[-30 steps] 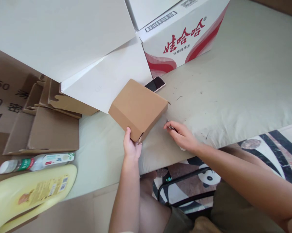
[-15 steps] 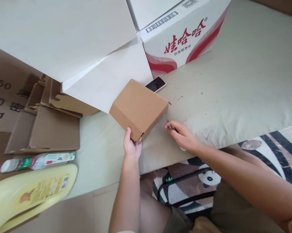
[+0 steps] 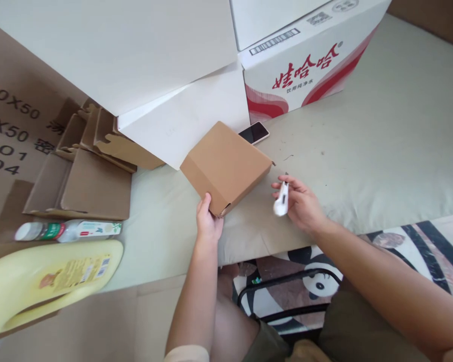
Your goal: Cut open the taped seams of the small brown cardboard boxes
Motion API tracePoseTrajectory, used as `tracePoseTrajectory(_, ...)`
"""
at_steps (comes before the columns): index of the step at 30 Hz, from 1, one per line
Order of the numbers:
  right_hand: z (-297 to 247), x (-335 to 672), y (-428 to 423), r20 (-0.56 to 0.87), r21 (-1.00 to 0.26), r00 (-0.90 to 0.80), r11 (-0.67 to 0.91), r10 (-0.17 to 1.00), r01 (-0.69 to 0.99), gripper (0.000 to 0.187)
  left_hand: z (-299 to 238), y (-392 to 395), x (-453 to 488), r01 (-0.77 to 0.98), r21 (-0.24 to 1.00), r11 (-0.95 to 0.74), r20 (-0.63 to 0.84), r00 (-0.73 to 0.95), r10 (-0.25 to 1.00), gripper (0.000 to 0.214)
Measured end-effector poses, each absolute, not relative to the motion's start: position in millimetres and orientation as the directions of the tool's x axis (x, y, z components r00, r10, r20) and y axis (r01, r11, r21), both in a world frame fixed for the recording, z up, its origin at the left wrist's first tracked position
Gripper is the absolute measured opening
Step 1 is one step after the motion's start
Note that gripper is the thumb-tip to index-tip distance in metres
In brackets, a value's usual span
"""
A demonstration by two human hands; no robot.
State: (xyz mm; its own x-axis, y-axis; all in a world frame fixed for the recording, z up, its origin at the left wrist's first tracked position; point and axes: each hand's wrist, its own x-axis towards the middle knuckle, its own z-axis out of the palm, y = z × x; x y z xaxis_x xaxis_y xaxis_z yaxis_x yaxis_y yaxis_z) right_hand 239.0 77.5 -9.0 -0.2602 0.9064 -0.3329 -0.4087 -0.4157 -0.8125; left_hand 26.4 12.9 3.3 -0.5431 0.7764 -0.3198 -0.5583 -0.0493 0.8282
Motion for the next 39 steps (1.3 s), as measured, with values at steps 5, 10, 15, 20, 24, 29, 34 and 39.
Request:
tracePoseTrajectory(5,-5.7,236.2,77.3,-0.397,-0.794,-0.213,-0.451,0.893,-0.409,0.042,5.9,13.1,27.3,-0.591,0.805,-0.051,-0.331,-0.519,0.788,0.038)
tracePoseTrajectory(10,-9.5,236.2,74.2,-0.263,-0.888,-0.257,-0.337,0.93,-0.313,0.035,6.3,11.7,27.0,-0.574,0.818,-0.041,-0.323,-0.517,0.793,0.037)
tracePoseTrajectory(15,-16.7,236.2,66.6,-0.054,-0.958,-0.3,-0.134,0.952,-0.255,0.032,5.7,10.0,27.2,-0.549,0.836,-0.002,-0.326,-0.499,0.803,0.039)
tracePoseTrajectory(20,-16.9,235.4,60.9,0.075,-0.959,-0.283,-0.008,0.956,-0.282,0.036,6.6,5.0,31.8,-0.571,0.82,0.036,-0.336,-0.429,0.839,0.037)
tracePoseTrajectory(24,-14.3,234.0,60.5,0.083,-0.969,-0.327,0.0,0.941,-0.247,0.045,4.6,0.5,35.6,-0.568,0.816,0.109,-0.353,-0.34,0.872,0.044)
tracePoseTrajectory(29,-3.5,236.8,64.3,0.065,-0.978,-0.158,0.032,0.985,-0.205,0.04,1.1,0.1,26.9,-0.599,0.796,0.089,-0.398,-0.406,0.823,0.039)
tracePoseTrajectory(34,16.0,245.3,68.6,0.019,-0.993,-0.029,0.015,0.999,-0.119,0.023,1.4,2.7,21.0,-0.608,0.788,0.098,-0.433,-0.433,0.79,0.034)
tracePoseTrajectory(39,13.9,252.0,68.4,0.13,-0.97,-0.07,0.112,0.989,-0.215,0.019,0.1,6.7,32.6,-0.605,0.791,0.093,-0.403,-0.4,0.823,0.04)
